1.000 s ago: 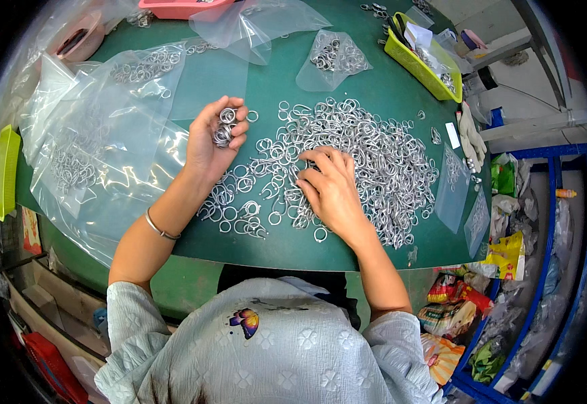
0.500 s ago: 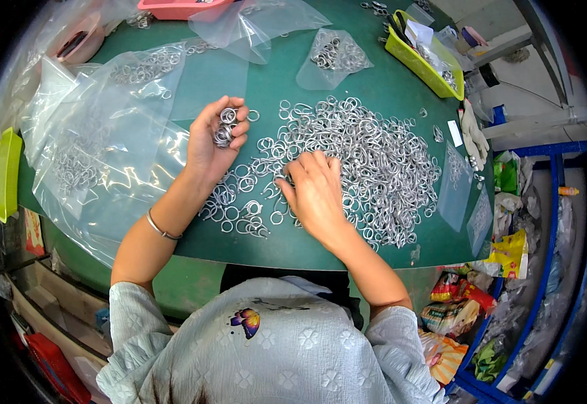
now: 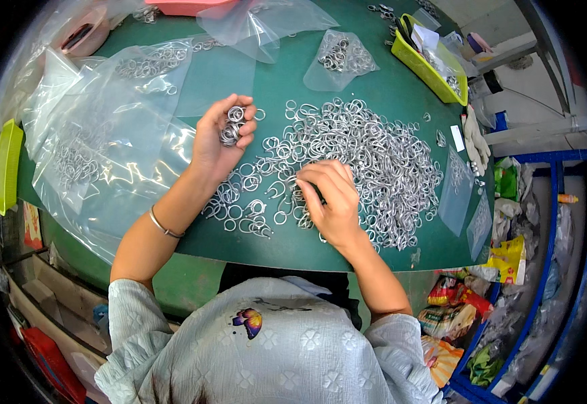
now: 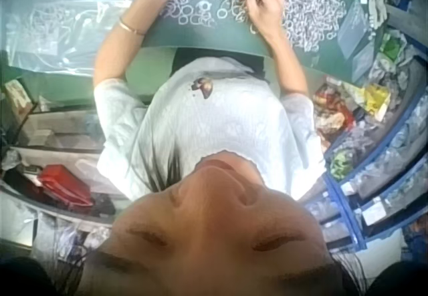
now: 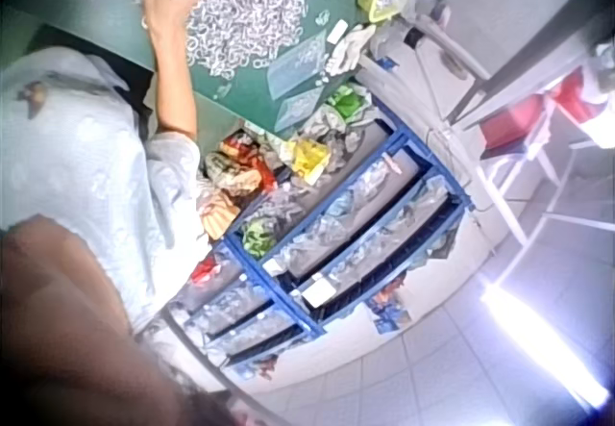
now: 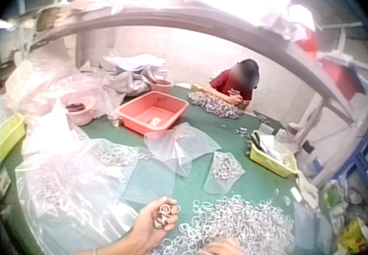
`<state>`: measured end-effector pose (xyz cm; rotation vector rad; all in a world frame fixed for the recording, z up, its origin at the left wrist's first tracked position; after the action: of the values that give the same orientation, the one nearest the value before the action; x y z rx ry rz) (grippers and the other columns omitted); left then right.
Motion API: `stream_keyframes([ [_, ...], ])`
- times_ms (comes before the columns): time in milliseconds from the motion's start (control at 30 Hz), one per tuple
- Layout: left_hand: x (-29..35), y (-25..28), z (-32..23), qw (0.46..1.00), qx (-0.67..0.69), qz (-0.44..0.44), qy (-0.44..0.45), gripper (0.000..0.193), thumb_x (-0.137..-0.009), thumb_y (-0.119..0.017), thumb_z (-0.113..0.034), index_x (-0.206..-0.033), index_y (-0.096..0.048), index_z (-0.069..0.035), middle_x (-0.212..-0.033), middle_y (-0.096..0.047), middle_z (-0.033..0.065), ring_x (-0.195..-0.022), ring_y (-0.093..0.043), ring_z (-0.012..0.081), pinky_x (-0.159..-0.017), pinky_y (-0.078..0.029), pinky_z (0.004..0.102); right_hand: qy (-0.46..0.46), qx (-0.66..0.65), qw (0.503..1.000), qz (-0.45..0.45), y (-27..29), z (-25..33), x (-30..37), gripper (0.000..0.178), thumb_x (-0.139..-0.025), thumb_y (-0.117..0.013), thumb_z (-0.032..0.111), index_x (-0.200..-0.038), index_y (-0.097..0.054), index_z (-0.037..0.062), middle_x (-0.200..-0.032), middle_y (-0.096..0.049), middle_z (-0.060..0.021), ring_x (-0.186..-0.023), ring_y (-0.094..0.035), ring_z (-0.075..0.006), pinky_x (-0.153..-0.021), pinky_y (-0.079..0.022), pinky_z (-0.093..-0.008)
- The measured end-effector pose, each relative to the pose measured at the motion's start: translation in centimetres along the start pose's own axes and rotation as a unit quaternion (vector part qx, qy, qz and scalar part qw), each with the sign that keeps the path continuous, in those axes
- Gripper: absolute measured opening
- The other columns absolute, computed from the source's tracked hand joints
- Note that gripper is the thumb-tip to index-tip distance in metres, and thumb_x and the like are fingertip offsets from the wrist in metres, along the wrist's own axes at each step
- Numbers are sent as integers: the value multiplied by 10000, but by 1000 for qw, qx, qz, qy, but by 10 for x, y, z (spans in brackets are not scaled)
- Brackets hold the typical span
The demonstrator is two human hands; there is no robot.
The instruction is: The person sorts small metal rings by hand on a green table, picking them up from a large pile and placing them into a separate group or container.
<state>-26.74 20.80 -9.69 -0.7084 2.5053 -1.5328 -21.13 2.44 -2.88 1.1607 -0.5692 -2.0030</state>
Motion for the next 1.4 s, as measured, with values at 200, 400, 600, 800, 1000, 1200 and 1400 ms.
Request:
stream_keyframes([
  [200, -1, 0, -1, 1000, 1, 12, 0, 252, -942, -513, -263, -980, -566, -19, -807, -540, 53, -636, -495, 117, -480, -361, 228, -31, 15, 999, -5, 13, -16, 2, 133, -746, -683, -42, -858, -642, 17, -842, -663, -92, -805, -615, -247, -734, -441, -337],
  [400, 0, -4, 0, 1000, 12, -4, 4, 233, -949, -489, -224, -992, -556, -5, -804, -507, 67, -614, -449, 126, -455, -346, 229, -108, 31, 994, 2, 31, -32, 16, 131, -768, -665, -42, -885, -652, 16, -879, -656, -116, -807, -616, -253, -731, -449, -326],
  [600, 0, -2, 1, 1000, 5, -12, 4, 237, -949, -492, -224, -998, -557, -2, -804, -505, 68, -617, -449, 126, -452, -343, 229, -88, 81, 969, 217, 21, 0, 28, 498, -656, -794, 252, -1089, -614, 85, -1073, -577, -43, -1064, -494, -248, -924, -325, -402],
  [800, -2, 1, -4, 1000, 8, -11, -15, 238, -944, -497, -226, -1003, -548, -2, -807, -509, 63, -622, -456, 123, -471, -346, 235, -72, 92, 979, 169, 13, -12, 36, 320, -727, -755, 178, -994, -622, 60, -970, -603, -69, -963, -562, -263, -905, -357, -420],
  [1000, -2, 3, -17, 997, 15, -44, -63, 217, -940, -498, -199, -1013, -525, 3, -813, -493, 64, -621, -440, 128, -477, -335, 239, -125, 70, 989, 22, 18, -20, 20, 209, -769, -691, 29, -969, -631, 15, -995, -616, -115, -945, -566, -287, -836, -427, -370],
  [1200, -4, 4, -25, 996, 18, -39, -84, 215, -937, -500, -195, -1012, -525, 6, -820, -496, 67, -628, -443, 134, -482, -337, 244, -35, 14, 984, 172, -15, 17, 5, 286, -744, -714, 77, -1014, -625, 44, -1111, -570, -96, -1047, -522, -292, -887, -398, -403],
  [1400, -6, 7, -31, 995, 25, -29, -95, 217, -936, -504, -195, -1014, -534, 5, -824, -502, 69, -628, -449, 136, -483, -342, 248, -66, -10, 982, 176, -17, 16, 8, 336, -736, -716, 66, -1053, -608, 44, -1110, -561, -96, -1069, -511, -293, -899, -396, -403],
])
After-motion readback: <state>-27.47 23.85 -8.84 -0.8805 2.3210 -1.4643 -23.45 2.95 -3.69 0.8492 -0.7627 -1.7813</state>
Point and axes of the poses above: each hand's wrist, its own x-axis away from the middle knuckle, its own y-axis out of the back of the hand, z = x × y, the point moved 5 cm from there along -x, towards the middle knuckle
